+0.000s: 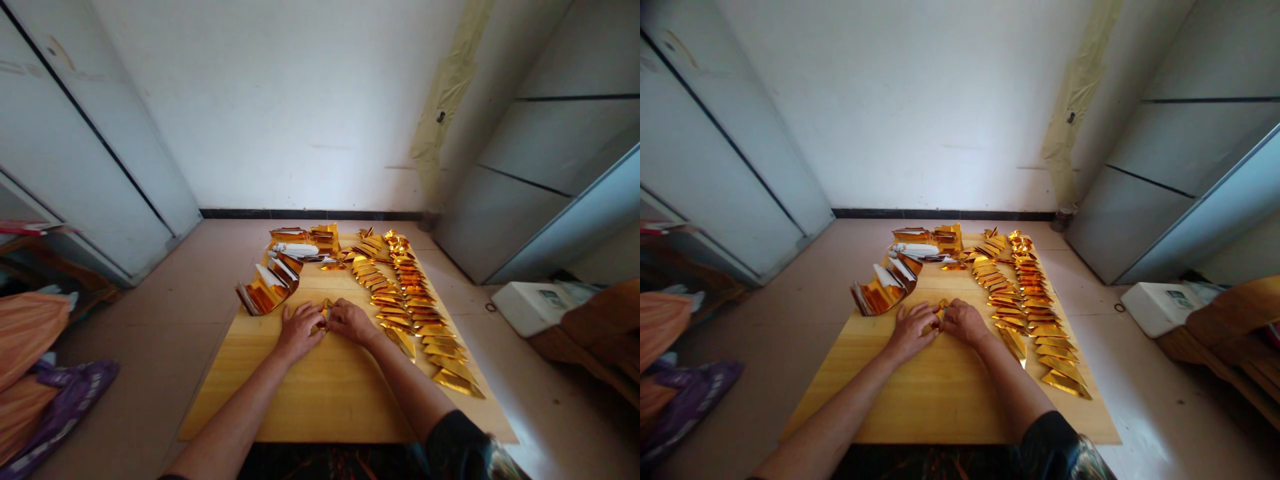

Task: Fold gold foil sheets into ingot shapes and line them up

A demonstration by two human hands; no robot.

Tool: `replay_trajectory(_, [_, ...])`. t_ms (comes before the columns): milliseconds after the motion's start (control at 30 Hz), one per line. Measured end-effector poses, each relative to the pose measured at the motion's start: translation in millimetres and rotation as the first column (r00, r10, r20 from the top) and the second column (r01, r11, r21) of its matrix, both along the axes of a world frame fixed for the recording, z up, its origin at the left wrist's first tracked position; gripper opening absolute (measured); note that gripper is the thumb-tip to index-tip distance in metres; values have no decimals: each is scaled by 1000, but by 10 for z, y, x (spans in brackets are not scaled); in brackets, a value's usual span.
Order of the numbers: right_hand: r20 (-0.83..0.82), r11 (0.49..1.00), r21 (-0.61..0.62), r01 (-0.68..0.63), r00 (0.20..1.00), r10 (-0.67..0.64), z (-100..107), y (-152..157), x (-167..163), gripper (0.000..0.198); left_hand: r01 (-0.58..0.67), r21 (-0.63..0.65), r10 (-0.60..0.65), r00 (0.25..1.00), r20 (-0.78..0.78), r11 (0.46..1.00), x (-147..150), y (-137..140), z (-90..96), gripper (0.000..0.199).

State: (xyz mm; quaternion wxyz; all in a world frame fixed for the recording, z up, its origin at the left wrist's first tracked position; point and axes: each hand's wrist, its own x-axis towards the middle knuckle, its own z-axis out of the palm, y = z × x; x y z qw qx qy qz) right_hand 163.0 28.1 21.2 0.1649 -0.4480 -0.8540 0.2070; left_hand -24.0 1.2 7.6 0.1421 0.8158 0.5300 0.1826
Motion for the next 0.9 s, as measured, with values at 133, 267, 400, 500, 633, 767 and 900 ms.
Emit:
replay_trajectory(133, [56, 992, 14, 122, 991, -123, 15, -46, -91, 13, 1, 2, -1, 1000, -4, 1000, 0, 7, 3, 15])
replay_trajectory(267, [58, 978, 40, 203, 977, -205, -20, -83, -136, 17, 11, 10, -11, 1000, -4, 1000, -5, 5, -2, 20])
replay_trajectory(400, [63, 972, 42, 230, 971, -232, -63, -89, -145, 14, 26, -2, -26, 1000, -9, 1000, -15, -2, 2, 17])
replay_trajectory(500, [71, 969, 56, 240, 967, -244, -93, -85, -147, 16, 27, -13, -28, 999, -19, 1000, -17, 2, 6, 17])
replay_trajectory(633, [71, 965, 80, 249, 964, -255, -126, -82, -152, 19, 13, -20, -14, 999, -29, 1000, -2, 10, 11, 19])
replay_trajectory(767, [78, 962, 78, 263, 960, -269, -149, -74, -159, 19, 1, -3, -1, 1000, -31, 1000, 22, 4, 15, 14])
replay_trajectory(900, [60, 957, 74, 282, 956, -286, -200, -58, -163, 18, -6, 19, 7, 999, -41, 1000, 31, -9, 3, 14])
